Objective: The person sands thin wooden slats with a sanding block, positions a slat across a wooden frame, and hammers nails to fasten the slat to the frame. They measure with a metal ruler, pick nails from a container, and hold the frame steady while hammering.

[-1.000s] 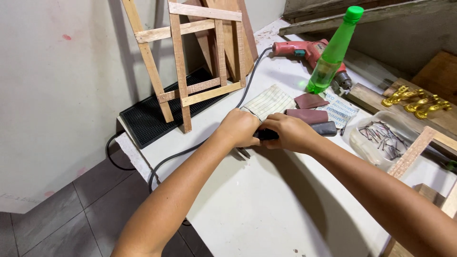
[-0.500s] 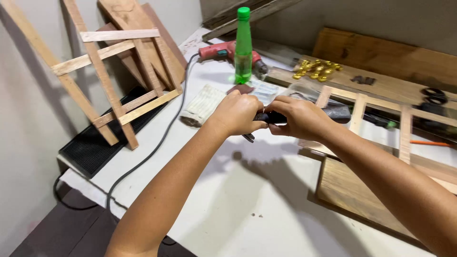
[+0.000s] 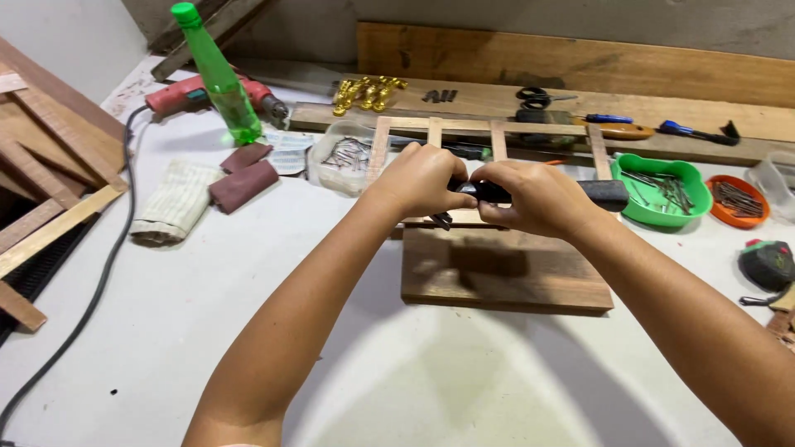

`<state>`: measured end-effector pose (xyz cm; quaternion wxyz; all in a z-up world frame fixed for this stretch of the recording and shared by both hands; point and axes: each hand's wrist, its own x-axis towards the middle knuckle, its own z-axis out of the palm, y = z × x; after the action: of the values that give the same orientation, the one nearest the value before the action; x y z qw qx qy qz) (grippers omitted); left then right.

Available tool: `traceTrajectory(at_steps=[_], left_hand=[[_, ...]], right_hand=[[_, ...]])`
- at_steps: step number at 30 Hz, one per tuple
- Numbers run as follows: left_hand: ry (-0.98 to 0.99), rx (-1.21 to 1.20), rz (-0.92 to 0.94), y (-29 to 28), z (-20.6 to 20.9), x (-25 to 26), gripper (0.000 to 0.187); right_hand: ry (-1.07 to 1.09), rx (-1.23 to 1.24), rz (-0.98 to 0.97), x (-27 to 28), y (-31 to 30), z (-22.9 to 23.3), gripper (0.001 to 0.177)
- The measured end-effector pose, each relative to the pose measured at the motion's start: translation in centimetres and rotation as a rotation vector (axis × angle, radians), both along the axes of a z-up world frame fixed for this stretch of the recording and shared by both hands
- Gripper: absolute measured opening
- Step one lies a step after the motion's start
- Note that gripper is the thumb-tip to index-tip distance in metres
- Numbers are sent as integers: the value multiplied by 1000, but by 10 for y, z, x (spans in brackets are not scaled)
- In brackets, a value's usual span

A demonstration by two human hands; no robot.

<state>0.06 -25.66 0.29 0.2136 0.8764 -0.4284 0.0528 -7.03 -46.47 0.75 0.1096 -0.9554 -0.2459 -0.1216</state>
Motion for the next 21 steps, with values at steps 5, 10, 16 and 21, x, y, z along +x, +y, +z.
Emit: traceTrajectory(at_steps=[5, 10, 16, 21], left_hand=[[60, -77, -63, -62, -16, -6, 38], [91, -244, 54, -92, -44, 6, 35], [273, -678, 87, -94, -107, 22, 31], [276, -332, 18, -88, -102, -8, 25]], right_hand=[[-30, 11, -54, -20, -64, -27, 41], [-5, 90, -139, -28, -101, -40, 40], [206, 308, -338, -35, -111, -26, 36], [295, 425, -409, -44, -107, -29, 34]])
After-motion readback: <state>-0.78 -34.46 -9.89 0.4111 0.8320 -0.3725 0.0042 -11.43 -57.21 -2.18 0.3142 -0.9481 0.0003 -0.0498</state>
